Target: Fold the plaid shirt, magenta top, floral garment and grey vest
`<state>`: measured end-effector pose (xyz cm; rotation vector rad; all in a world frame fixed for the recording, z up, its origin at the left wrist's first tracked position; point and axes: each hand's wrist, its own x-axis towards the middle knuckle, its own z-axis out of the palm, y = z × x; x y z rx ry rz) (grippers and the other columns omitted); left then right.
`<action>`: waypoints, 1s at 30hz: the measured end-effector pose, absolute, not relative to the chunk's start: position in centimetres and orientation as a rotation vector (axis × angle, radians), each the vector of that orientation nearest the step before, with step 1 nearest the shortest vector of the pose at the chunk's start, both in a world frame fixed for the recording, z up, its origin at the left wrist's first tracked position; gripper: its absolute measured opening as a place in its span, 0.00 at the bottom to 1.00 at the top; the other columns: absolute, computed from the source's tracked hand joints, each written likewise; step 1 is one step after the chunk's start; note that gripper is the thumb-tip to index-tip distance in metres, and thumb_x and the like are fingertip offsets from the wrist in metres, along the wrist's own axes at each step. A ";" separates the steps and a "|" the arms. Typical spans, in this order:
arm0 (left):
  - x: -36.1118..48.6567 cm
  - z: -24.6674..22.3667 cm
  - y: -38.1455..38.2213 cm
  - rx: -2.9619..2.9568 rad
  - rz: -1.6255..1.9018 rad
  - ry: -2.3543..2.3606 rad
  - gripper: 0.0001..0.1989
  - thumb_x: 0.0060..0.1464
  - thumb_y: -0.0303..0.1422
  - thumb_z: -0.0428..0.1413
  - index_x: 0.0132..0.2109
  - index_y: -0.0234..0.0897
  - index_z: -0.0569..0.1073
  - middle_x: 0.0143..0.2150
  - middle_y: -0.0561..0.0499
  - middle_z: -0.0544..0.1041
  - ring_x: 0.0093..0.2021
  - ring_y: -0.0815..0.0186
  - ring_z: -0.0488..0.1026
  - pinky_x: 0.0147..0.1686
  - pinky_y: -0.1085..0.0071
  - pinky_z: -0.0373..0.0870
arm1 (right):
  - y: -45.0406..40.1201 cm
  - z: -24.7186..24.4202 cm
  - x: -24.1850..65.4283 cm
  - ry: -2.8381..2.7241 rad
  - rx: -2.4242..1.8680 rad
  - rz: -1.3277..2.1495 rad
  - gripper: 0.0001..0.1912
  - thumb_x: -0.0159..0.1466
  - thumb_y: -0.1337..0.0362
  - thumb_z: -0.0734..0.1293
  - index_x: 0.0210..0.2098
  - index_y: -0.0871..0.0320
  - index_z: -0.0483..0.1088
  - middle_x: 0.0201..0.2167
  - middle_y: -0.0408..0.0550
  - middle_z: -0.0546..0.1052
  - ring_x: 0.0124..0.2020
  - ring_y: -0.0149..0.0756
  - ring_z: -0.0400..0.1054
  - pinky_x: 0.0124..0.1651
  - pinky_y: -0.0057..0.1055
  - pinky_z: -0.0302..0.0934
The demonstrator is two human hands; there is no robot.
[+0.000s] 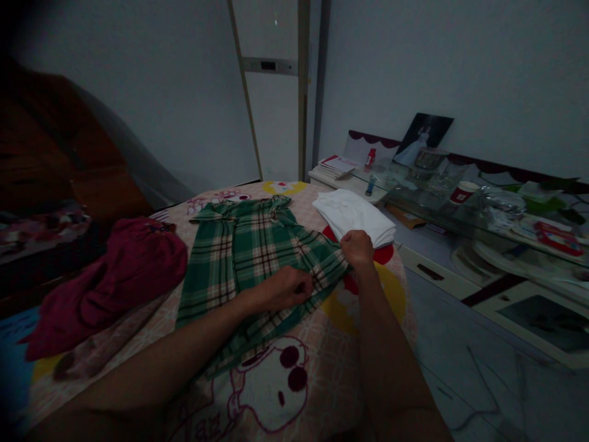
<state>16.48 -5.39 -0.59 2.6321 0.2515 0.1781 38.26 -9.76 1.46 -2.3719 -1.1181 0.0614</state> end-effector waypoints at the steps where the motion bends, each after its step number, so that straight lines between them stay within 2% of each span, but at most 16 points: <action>1: 16.4 -0.3 -5.5 2.570 0.172 0.204 0.04 0.50 0.24 0.54 0.32 0.34 0.73 0.27 0.53 0.74 0.28 0.70 0.69 0.29 0.76 0.61 | -10.1 1.9 38.3 -1.131 -2.423 0.034 0.10 0.56 0.69 0.65 0.31 0.59 0.79 0.33 0.53 0.81 0.38 0.41 0.74 0.40 0.29 0.63; 8: 16.5 0.1 -6.5 2.380 0.075 0.008 0.04 0.51 0.23 0.53 0.34 0.32 0.73 0.27 0.56 0.72 0.27 0.74 0.65 0.27 0.79 0.58 | -12.1 3.8 39.1 -1.225 -2.764 -0.058 0.12 0.60 0.69 0.62 0.35 0.61 0.78 0.39 0.59 0.80 0.42 0.47 0.75 0.42 0.34 0.64; 19: 16.5 -0.6 -6.7 2.243 -0.028 -0.040 0.04 0.54 0.24 0.55 0.36 0.33 0.73 0.25 0.57 0.71 0.26 0.75 0.67 0.27 0.80 0.59 | -13.2 3.2 40.3 -1.347 -2.894 0.150 0.12 0.59 0.69 0.65 0.40 0.63 0.77 0.41 0.64 0.79 0.46 0.49 0.74 0.44 0.38 0.65; 24: 17.0 -1.7 -6.8 2.257 0.031 -0.068 0.02 0.55 0.26 0.56 0.36 0.33 0.74 0.29 0.55 0.74 0.29 0.74 0.68 0.29 0.80 0.61 | -12.8 2.9 40.0 -1.414 -2.933 0.139 0.15 0.59 0.70 0.64 0.44 0.64 0.76 0.43 0.66 0.79 0.47 0.49 0.74 0.45 0.38 0.65; 30: 16.7 -1.9 -6.6 1.981 -0.112 0.010 0.11 0.60 0.29 0.54 0.48 0.32 0.75 0.29 0.52 0.76 0.25 0.71 0.73 0.27 0.78 0.67 | -11.9 4.0 37.8 -1.509 -2.833 -0.015 0.13 0.61 0.69 0.62 0.39 0.63 0.78 0.42 0.64 0.79 0.46 0.48 0.74 0.44 0.37 0.65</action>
